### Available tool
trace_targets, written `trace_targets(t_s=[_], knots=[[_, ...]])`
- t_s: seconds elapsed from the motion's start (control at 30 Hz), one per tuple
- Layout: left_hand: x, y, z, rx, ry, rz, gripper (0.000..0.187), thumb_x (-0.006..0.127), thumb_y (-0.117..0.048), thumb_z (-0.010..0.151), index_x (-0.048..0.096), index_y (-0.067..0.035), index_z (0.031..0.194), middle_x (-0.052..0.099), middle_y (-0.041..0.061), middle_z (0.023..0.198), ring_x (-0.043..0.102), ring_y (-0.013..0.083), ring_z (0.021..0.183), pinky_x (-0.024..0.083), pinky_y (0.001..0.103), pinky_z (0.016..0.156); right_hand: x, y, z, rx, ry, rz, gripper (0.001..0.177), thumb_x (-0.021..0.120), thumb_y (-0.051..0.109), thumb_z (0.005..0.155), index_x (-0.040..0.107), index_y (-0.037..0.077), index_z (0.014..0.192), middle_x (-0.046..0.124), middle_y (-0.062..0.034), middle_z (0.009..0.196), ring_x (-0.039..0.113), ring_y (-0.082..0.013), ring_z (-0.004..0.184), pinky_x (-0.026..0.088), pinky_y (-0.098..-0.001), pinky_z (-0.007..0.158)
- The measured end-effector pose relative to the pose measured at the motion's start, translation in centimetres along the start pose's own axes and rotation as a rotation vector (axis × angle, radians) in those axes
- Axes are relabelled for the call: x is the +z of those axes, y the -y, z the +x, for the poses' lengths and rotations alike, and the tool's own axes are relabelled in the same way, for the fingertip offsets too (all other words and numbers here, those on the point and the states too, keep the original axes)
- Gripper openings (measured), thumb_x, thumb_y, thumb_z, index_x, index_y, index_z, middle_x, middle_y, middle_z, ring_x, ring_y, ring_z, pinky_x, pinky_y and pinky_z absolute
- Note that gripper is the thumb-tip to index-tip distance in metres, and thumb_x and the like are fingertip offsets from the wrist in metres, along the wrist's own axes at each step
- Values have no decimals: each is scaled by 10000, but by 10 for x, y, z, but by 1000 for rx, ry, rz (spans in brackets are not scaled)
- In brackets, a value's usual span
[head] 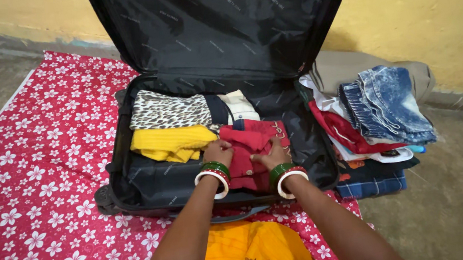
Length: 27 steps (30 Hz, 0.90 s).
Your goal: The person folds and organizes various items of clothing, including shirts, trousers, and jeans, into a black suitcase on a floral bedspread.
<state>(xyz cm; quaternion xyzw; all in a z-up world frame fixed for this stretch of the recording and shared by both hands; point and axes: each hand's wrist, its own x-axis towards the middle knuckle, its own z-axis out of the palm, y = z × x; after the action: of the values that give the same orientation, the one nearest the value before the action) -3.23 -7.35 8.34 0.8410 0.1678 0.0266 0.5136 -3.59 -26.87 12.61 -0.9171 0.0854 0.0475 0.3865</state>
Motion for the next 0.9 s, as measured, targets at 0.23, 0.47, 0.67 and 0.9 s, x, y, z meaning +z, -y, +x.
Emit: trace_targets(t_s=[0.23,0.47,0.67,0.9], knots=[[-30,-21,-11,-231,250,-377,368,789,-375,826,750,-55,1002,710,143,836,655,295,736,526,438,675,26,13,-2,-270,126,510,674,793,2,633,546,34,1260,705,-161,1178,700,-278,1097,583,-384,926],[-100,-17,17,-642,531,-756,521,611,-629,799,671,-208,1099,712,54,953,633,238,764,488,410,662,67,83,-58,-448,141,131,870,825,219,743,403,-11,1468,664,-215,1248,691,-313,1095,539,-390,931],[-120,49,46,-175,543,-441,668,823,-488,720,768,-14,1187,781,143,1146,716,261,995,547,363,851,109,66,-35,-534,587,472,345,691,172,985,668,-26,1266,691,-168,1120,634,-291,1008,504,-396,859],[-100,58,25,-168,142,114,605,901,-309,627,734,-25,1135,736,215,1132,703,350,1055,549,423,931,19,32,2,-483,-281,-131,363,800,285,792,704,92,1084,716,-172,1072,694,-352,1002,551,-425,863]])
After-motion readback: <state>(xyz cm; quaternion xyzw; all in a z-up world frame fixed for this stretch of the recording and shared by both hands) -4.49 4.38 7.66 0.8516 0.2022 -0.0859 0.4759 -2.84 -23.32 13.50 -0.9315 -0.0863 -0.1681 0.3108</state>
